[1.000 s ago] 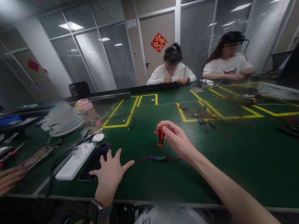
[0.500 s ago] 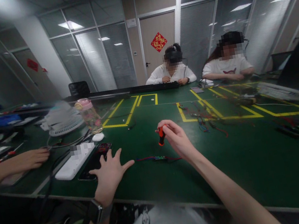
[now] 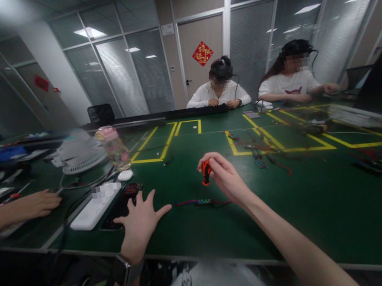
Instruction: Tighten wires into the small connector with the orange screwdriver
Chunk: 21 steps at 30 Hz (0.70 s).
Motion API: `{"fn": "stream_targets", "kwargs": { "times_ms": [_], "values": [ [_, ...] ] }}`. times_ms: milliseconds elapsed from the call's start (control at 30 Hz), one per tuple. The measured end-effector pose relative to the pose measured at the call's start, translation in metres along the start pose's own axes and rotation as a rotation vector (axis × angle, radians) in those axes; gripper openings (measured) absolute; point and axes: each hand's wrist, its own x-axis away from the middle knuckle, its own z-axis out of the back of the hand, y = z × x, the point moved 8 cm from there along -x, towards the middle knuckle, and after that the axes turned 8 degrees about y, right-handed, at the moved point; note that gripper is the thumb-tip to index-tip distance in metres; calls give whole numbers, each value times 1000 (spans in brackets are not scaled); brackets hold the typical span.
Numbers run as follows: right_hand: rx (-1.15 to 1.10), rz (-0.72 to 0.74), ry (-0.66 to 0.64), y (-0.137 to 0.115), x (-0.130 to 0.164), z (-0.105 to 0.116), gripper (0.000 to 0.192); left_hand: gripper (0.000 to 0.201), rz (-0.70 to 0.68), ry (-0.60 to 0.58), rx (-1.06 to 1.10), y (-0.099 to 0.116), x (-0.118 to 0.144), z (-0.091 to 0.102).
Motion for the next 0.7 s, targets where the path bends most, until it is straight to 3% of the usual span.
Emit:
{"fn": "stream_targets", "kwargs": {
  "times_ms": [700],
  "values": [
    [-9,-25,27,2,0,1,19,67,9,-17,30,-2,-3,-3]
  ]
}}
